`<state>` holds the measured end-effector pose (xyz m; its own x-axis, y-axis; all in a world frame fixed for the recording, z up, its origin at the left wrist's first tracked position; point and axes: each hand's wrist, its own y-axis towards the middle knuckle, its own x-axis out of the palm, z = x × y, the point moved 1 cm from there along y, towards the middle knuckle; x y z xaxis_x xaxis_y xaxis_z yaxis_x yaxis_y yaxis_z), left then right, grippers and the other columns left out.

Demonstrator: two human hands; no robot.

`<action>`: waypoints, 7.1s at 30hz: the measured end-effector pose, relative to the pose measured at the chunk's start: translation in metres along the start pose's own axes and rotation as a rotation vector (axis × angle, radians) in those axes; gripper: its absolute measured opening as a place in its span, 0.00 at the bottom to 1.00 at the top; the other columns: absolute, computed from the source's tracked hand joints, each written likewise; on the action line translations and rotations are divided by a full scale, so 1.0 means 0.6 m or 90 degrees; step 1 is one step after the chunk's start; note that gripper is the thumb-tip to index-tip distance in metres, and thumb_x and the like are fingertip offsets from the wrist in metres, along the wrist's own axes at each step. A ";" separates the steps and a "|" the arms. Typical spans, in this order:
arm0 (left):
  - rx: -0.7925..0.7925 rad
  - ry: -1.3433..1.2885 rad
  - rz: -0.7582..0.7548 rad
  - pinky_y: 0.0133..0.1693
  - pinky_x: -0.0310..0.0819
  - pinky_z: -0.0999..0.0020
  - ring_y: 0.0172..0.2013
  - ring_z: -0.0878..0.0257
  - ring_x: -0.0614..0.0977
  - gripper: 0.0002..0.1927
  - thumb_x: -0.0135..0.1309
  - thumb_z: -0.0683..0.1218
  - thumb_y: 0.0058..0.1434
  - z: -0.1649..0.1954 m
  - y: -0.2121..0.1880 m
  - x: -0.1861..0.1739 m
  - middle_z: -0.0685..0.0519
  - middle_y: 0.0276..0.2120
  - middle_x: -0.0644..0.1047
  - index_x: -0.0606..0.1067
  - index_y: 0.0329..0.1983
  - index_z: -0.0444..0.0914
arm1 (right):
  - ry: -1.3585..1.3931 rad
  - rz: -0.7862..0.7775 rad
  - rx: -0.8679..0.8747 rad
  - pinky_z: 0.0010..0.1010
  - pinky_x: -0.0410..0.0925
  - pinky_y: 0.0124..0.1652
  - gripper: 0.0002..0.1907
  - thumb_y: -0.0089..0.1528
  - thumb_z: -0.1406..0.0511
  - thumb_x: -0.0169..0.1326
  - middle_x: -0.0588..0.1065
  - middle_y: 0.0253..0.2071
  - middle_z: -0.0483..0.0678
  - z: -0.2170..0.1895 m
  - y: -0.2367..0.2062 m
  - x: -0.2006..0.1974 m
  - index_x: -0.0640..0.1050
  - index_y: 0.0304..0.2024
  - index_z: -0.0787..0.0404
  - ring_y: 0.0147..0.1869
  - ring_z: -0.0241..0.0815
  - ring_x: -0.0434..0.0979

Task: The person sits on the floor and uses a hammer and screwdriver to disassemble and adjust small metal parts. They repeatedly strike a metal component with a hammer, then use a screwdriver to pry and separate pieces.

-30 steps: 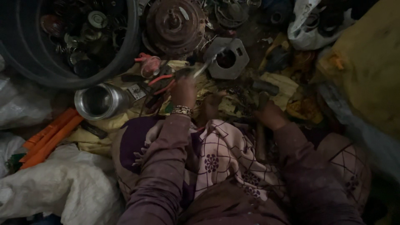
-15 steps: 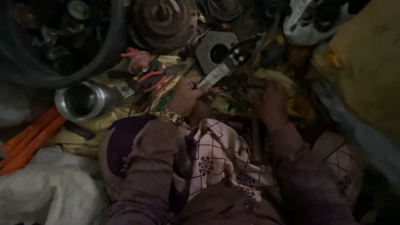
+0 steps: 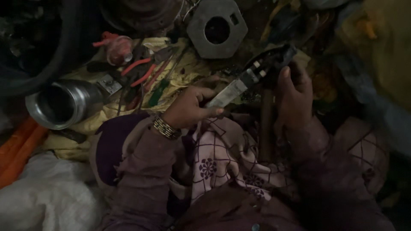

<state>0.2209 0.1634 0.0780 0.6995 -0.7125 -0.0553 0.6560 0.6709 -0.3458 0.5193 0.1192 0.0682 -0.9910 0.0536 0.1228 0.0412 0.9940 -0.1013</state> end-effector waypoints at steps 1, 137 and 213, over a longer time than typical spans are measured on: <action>0.008 -0.015 -0.014 0.27 0.70 0.66 0.21 0.68 0.75 0.13 0.68 0.50 0.60 -0.002 -0.001 0.001 0.53 0.21 0.78 0.82 0.35 0.35 | -0.019 -0.004 -0.010 0.41 0.67 0.40 0.24 0.78 0.54 0.47 0.70 0.38 0.38 -0.002 -0.003 0.003 0.65 0.73 0.56 0.35 0.31 0.64; -0.179 0.498 0.531 0.31 0.80 0.51 0.33 0.46 0.82 0.21 0.57 0.39 0.65 -0.203 0.083 -0.119 0.37 0.36 0.80 0.71 0.60 0.27 | -0.455 -0.091 0.084 0.36 0.69 0.33 0.19 0.72 0.56 0.55 0.80 0.36 0.52 0.013 0.024 0.076 0.81 0.54 0.64 0.34 0.41 0.75; 0.411 -0.404 0.368 0.53 0.87 0.51 0.47 0.54 0.87 0.25 0.48 0.62 0.77 -0.066 0.027 -0.082 0.44 0.44 0.83 0.77 0.54 0.35 | 0.005 -0.201 0.437 0.24 0.56 0.17 0.23 0.73 0.62 0.45 0.71 0.28 0.45 -0.068 -0.033 0.129 0.73 0.69 0.59 0.24 0.31 0.65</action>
<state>0.1860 0.2010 0.0380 0.8496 -0.1398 0.5086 0.0738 0.9863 0.1478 0.4471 0.1074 0.1199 -0.9413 -0.2209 0.2554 -0.3364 0.6796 -0.6519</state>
